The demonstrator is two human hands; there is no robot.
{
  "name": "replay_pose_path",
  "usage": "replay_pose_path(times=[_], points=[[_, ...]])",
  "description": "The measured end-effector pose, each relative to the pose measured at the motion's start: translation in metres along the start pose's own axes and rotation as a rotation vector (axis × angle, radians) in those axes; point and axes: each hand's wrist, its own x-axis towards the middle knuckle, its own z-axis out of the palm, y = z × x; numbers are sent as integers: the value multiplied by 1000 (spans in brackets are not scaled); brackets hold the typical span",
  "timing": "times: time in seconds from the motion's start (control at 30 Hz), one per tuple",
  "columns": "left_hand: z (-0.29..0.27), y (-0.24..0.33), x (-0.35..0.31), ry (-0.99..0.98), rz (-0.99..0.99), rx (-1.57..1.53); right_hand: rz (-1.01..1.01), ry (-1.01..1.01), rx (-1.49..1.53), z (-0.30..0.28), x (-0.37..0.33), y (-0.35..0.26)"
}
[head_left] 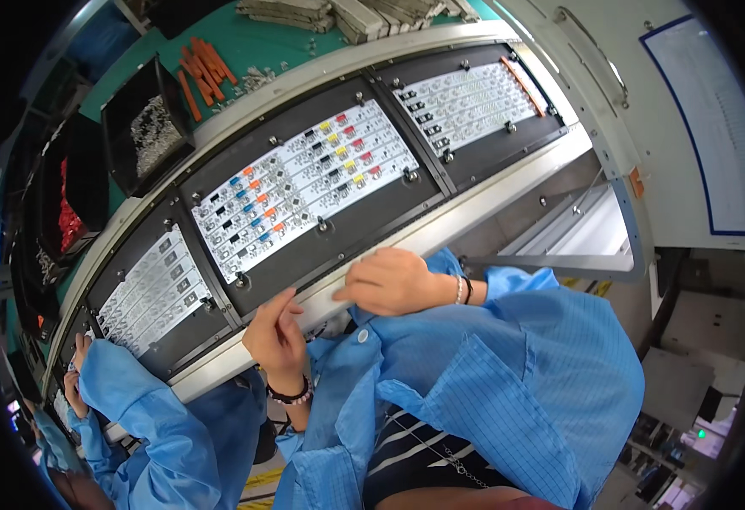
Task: The person inserts small electronic components into circuit boards on an assembly line by hand, places a rectangular block onto the board, and works on the assembly using a handheld green tool.
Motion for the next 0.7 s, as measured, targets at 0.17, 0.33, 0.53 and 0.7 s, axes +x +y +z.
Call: replay_pose_path(times=[0.17, 0.33, 0.53, 0.7], points=[[-12, 9, -8, -117, -164, -16, 60, 98, -69, 7, 4, -4], [-10, -3, -7, -147, -31, 33, 32, 93, -79, 11, 2, -2], [-15, -5, -2, -152, -16, 116, 26, 92, -57, 12, 7, 0], [-20, -3, 0, -126, 43, 151, 48, 13, 77, 6, 15, -4]])
